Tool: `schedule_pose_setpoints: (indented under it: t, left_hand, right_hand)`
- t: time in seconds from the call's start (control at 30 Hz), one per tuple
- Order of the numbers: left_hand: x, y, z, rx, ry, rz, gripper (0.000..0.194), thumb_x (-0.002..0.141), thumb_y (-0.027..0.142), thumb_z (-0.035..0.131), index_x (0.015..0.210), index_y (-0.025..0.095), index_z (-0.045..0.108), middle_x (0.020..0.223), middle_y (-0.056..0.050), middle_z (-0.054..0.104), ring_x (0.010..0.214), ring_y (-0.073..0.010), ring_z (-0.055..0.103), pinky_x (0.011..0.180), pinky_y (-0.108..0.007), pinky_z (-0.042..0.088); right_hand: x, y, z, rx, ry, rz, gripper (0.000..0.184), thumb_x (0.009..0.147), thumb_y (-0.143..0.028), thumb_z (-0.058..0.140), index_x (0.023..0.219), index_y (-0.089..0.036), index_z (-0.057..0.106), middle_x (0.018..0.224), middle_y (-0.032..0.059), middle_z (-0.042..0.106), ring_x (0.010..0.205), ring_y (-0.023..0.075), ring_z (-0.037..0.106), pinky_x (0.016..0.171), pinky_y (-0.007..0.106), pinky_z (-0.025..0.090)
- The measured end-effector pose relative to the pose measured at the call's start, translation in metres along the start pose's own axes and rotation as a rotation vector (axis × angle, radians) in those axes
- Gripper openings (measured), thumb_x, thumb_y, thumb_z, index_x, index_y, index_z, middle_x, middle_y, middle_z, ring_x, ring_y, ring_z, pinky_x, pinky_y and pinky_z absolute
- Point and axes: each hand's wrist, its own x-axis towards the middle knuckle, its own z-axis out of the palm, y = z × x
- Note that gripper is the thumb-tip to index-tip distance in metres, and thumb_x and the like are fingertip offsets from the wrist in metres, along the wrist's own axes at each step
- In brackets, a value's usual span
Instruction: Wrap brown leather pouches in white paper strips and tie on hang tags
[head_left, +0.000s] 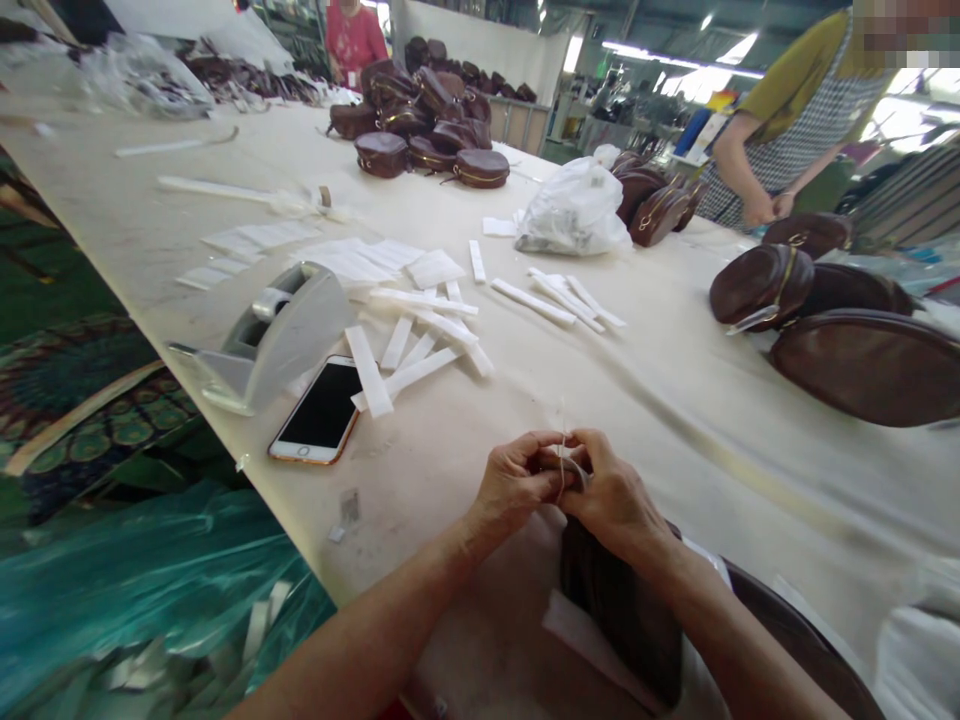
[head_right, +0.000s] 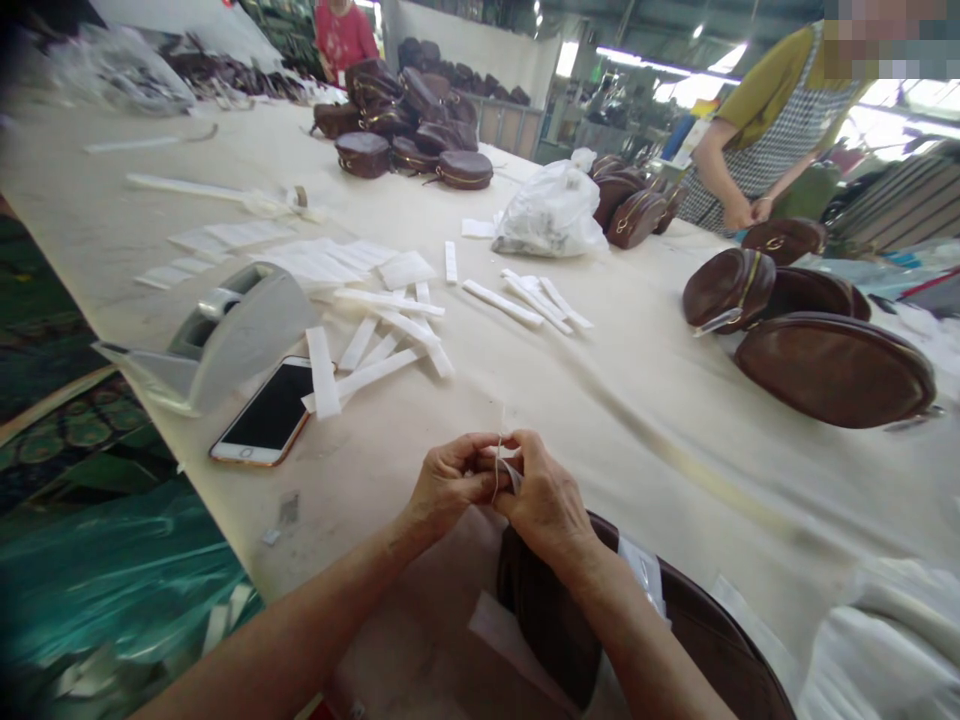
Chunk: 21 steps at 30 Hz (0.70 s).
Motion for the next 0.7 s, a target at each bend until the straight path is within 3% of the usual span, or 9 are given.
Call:
schedule_pose_setpoints:
  t: [0.17,0.27,0.47,0.6,0.7]
  left_hand:
    - [-0.002,0.002,-0.001,0.041,-0.008,0.001,0.02,0.057,0.021,0.074,0.075,0.015,0.067,0.061,0.0,0.063,0.051,-0.0109,0.054,0.048,-0.02,0.044]
    - [-0.003,0.003,-0.002,0.054,-0.012,-0.006,0.014,0.059,0.016,0.071,0.072,0.014,0.066,0.058,0.0,0.062,0.05,-0.0104,0.054,0.049,-0.02,0.045]
    - [0.01,0.014,-0.021,-0.101,0.309,0.156,0.023,0.051,0.012,0.078,0.069,0.013,0.064,0.062,0.001,0.063,0.055,-0.0102,0.056,0.053,-0.019,0.048]
    - [0.024,0.024,-0.044,-0.188,0.468,0.25,0.031,0.053,0.017,0.082,0.068,0.016,0.055,0.064,0.005,0.061,0.061,-0.0085,0.058,0.062,-0.018,0.049]
    - [0.031,0.026,-0.056,-0.202,0.518,0.257,0.032,0.054,0.014,0.082,0.066,0.015,0.052,0.066,0.005,0.061,0.064,-0.0094,0.06,0.066,-0.02,0.051]
  right_hand:
    - [-0.004,0.008,-0.004,0.146,0.111,-0.106,0.044,0.066,-0.038,0.065,0.105,-0.023,0.052,0.085,0.0018,0.058,0.072,0.0166,0.056,0.066,0.03,0.046]
    - [-0.004,0.012,-0.006,0.265,0.141,0.026,0.036,0.079,-0.046,0.053,0.105,-0.022,0.052,0.088,0.0038,0.059,0.079,0.0179,0.057,0.072,0.033,0.046]
    - [-0.007,0.018,-0.02,0.439,-0.018,0.138,0.039,0.069,-0.037,0.061,0.104,-0.019,0.057,0.097,0.0076,0.064,0.09,0.021,0.061,0.079,0.034,0.047]
    - [-0.014,0.025,-0.029,0.25,-0.067,0.192,0.032,0.071,-0.042,0.057,0.092,-0.018,0.064,0.089,0.0072,0.069,0.082,0.0215,0.062,0.078,0.036,0.047]
    - [-0.017,0.037,-0.045,0.092,-0.159,0.168,0.034,0.077,-0.048,0.051,0.09,-0.02,0.066,0.09,0.0066,0.07,0.084,0.0233,0.062,0.076,0.037,0.046]
